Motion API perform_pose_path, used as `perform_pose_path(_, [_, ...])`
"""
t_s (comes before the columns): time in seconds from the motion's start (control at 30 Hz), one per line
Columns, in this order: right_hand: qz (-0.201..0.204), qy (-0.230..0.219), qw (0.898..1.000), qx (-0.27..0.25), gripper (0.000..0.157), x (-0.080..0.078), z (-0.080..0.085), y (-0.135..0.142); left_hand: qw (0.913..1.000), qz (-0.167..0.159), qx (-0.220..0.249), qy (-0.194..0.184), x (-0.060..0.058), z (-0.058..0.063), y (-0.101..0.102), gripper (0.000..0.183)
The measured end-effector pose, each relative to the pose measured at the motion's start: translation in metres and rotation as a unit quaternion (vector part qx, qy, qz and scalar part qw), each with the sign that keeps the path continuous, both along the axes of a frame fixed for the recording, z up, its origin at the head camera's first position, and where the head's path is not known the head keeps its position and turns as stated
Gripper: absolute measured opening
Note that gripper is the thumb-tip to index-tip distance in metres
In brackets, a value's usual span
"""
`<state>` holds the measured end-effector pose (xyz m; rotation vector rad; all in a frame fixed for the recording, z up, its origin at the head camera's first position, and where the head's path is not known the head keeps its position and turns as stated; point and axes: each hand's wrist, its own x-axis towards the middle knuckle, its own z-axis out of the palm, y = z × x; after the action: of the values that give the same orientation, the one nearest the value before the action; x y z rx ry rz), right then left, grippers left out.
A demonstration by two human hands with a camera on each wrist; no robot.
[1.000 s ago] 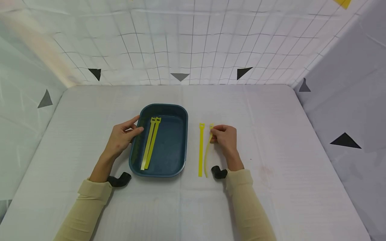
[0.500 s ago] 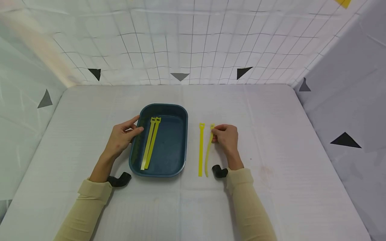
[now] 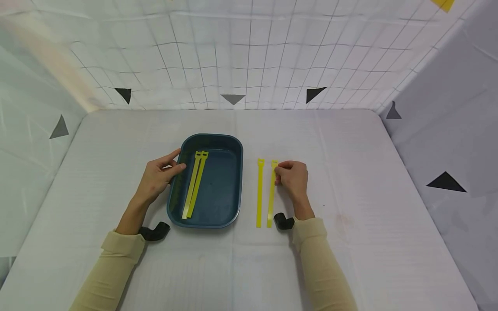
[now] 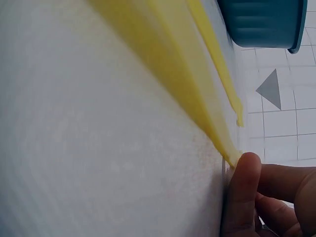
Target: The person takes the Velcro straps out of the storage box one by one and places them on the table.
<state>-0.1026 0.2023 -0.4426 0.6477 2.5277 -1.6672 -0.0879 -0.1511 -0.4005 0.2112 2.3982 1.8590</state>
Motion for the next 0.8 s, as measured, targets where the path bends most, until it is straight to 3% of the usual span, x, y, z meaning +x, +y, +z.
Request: perform_pose_path(0.8, [-0.011, -0.004, 1.0, -0.017, 0.025, 0.0015, 0.0012, 0.0005, 1.0, 0.004, -0.004, -0.006, 0.0003, 0.0003, 0.0, 0.055])
